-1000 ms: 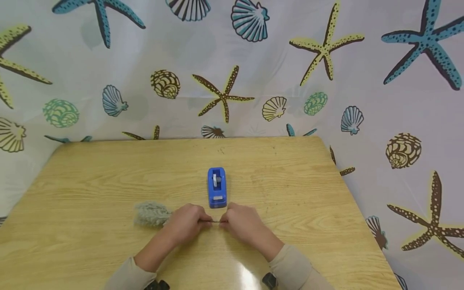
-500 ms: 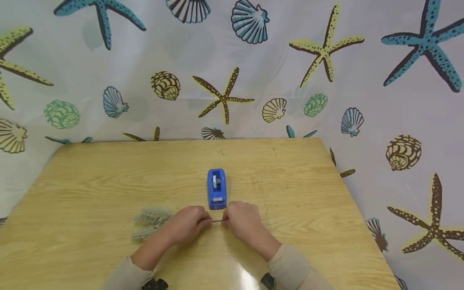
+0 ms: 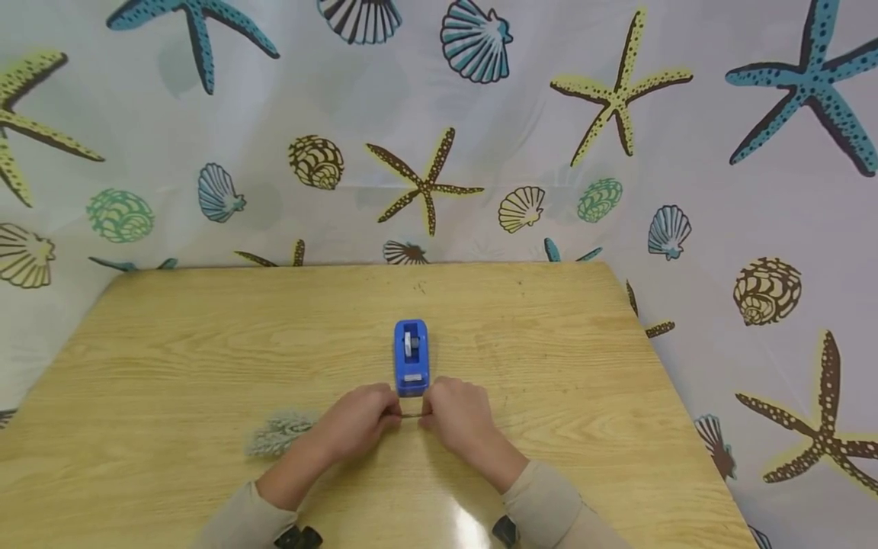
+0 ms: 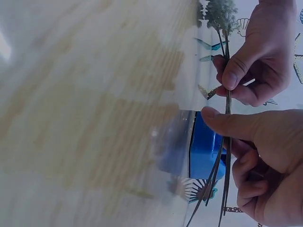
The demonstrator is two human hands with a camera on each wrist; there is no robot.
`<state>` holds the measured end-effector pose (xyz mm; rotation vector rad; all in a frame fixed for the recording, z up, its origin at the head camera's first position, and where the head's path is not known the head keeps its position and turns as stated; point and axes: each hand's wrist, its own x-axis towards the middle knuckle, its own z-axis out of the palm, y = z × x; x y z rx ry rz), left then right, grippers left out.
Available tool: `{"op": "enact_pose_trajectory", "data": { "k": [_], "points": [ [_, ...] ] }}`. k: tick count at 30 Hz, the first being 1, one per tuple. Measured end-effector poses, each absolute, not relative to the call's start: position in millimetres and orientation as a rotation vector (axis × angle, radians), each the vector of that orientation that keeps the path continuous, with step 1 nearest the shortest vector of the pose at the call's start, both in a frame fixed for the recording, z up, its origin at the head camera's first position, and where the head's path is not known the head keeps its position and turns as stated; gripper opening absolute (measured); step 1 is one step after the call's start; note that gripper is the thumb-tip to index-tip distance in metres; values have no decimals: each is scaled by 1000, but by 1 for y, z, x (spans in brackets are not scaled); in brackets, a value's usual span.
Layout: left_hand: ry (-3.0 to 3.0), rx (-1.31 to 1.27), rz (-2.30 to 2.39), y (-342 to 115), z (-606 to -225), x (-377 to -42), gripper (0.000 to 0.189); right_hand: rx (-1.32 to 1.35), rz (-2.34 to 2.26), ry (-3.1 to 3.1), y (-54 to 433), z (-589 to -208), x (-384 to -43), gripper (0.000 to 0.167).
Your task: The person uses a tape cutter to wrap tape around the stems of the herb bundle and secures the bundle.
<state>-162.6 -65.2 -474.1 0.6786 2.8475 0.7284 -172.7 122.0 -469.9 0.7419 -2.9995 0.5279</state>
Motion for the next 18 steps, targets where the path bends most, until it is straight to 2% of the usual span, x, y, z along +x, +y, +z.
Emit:
{"op": "enact_pose_trajectory", "data": {
  "k": [10,18],
  "points": [
    [2885,721,681,-67,-475,-165,11,935,407,-3056,126,-468,-173,12],
    [2891,676,722,-67,-475,-165,13,882,415,-3032,123,-468,-177,7]
  ]
}}
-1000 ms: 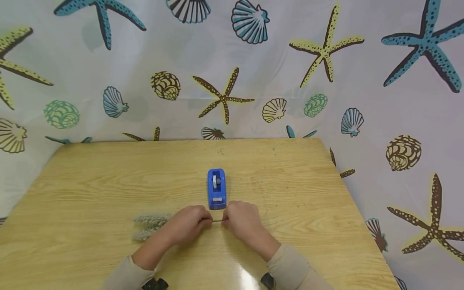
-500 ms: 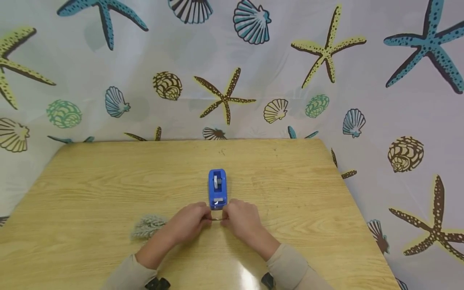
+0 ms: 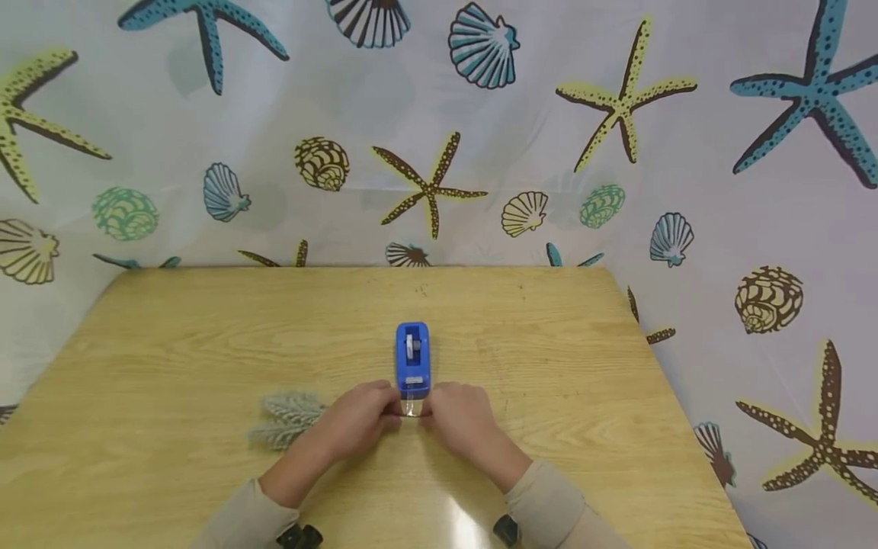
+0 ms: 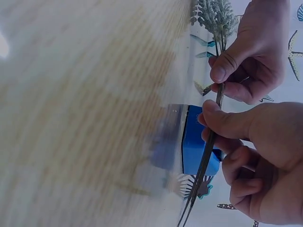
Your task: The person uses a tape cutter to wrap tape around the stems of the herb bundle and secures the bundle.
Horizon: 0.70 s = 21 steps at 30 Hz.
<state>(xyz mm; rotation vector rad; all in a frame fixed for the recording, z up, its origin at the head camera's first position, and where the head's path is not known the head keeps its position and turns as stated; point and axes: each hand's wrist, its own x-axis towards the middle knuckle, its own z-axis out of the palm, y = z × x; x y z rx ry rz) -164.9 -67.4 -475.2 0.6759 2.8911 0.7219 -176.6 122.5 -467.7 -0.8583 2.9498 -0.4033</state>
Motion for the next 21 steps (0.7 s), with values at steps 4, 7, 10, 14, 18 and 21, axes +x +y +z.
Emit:
{"op": "enact_pose_trajectory", "data": {
  "k": [4,7,10,14,18,21],
  "points": [
    [2861,630,737,-65,-474,-166,11,-821,-414,2969,123,-467,-177,7],
    [2817,597,754,-65,-475,-166,7,-788,-411,2969,123,-465,-177,6],
    [2797,614,771,-65,-476,-168,11,-763,-407,2966,122,-464,-177,6],
    [2828,652,763,-66,-475,-168,13,-747,-431,2964,122,-465,-177,5],
    [2857,654,733,-66,-474,-169,11,-738,-465,2965,120,-467,-179,6],
    [2888,652,731,-67,-474,-170,10,-750,-468,2987,119,-468,-181,7]
  ]
}}
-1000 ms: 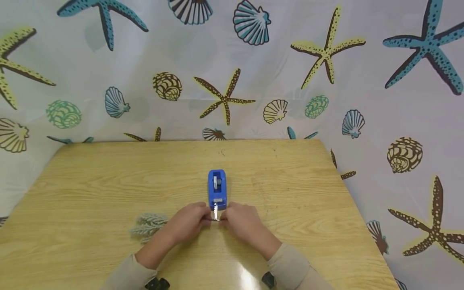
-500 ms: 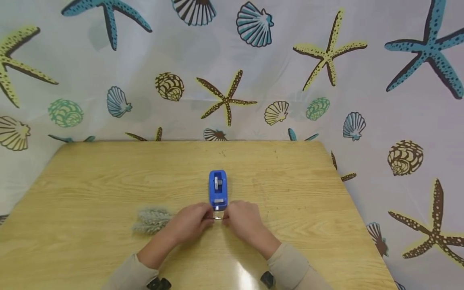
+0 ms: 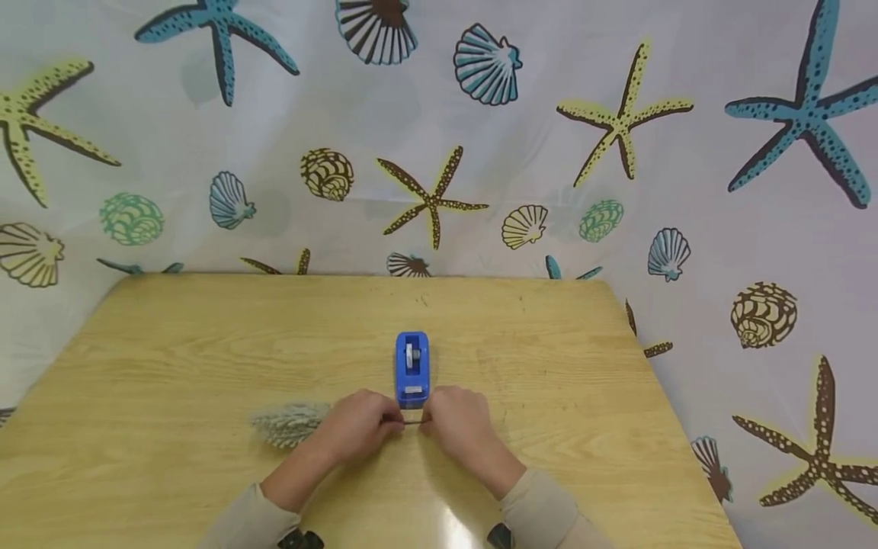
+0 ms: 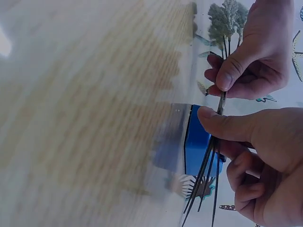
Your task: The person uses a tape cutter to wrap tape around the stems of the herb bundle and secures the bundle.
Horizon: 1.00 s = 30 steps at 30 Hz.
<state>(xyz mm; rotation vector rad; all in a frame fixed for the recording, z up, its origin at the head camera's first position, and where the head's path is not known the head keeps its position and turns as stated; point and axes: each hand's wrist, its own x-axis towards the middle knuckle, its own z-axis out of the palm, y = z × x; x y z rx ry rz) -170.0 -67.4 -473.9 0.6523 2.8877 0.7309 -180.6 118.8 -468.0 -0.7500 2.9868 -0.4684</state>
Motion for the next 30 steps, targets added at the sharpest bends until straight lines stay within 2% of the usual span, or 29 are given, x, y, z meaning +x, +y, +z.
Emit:
{"op": "enact_pose_trajectory", "data": {
  "k": [9,19,30],
  "points": [
    [2832,601,904,-68,-481,-171,10,-724,-502,3026,117,-471,-182,11],
    [2887,635,805,-66,-479,-172,10,-690,-500,3045,118,-472,-184,22],
    [3015,691,646,-66,-476,-173,8,-947,-415,2840,123,-476,-186,20]
  ]
}}
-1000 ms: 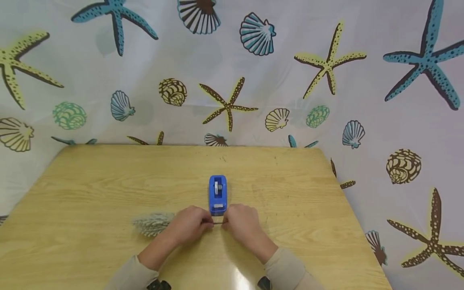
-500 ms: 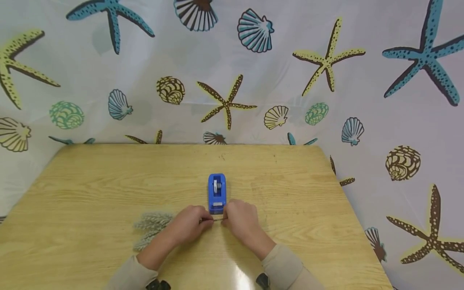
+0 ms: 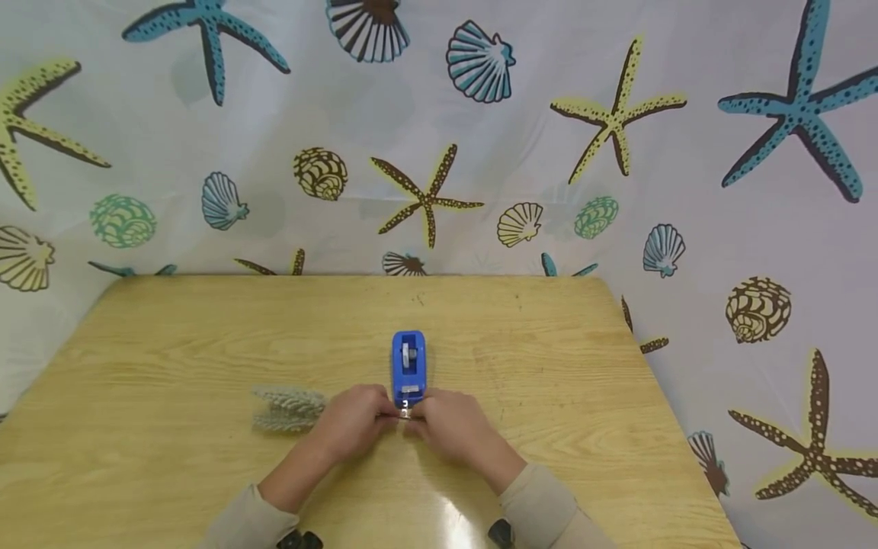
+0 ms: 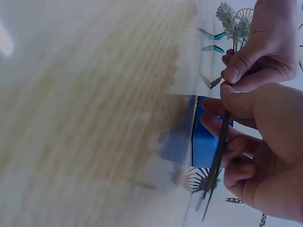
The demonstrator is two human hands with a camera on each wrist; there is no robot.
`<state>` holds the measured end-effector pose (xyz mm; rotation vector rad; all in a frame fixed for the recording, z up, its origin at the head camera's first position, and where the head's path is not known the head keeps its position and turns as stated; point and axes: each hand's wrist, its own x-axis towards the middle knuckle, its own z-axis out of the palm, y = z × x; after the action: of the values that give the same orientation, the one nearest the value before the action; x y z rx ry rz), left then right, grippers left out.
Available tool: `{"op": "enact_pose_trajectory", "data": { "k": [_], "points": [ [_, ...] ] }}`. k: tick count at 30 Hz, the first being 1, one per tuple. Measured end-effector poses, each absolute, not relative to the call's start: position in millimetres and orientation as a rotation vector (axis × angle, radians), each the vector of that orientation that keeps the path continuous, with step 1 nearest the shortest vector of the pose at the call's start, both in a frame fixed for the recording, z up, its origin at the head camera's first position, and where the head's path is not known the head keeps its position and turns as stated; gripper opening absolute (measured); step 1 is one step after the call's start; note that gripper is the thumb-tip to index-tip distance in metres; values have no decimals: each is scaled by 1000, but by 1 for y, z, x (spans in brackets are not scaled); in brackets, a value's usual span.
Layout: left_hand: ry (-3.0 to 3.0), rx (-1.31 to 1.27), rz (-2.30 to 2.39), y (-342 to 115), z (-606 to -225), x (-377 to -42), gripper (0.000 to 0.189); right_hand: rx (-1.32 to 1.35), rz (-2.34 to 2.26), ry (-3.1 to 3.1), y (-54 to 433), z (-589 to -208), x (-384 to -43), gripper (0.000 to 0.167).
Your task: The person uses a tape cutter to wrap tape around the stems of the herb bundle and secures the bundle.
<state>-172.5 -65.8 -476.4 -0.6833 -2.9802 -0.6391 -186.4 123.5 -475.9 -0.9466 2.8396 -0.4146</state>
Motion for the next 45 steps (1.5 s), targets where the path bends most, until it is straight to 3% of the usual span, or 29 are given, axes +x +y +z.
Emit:
{"op": "enact_pose_trajectory", "data": {
  "k": [11,23,30,38,45],
  "points": [
    [-2970,-536,-743,-61,-476,-171,6,-861,-455,2861,121,-468,-187,10],
    [-3053,-609,-831,-61,-476,-175,12,-747,-549,2992,122,-471,-188,3],
    [-3036,-608,-825,-62,-471,-176,9,-781,-506,2988,122,-471,-188,5],
    [-3001,-626,-765,-64,-472,-176,9,-867,-313,2911,119,-470,-186,19],
    [-3004,-594,-756,-63,-475,-177,7,-810,-351,2970,119,-469,-188,12]
  ]
}}
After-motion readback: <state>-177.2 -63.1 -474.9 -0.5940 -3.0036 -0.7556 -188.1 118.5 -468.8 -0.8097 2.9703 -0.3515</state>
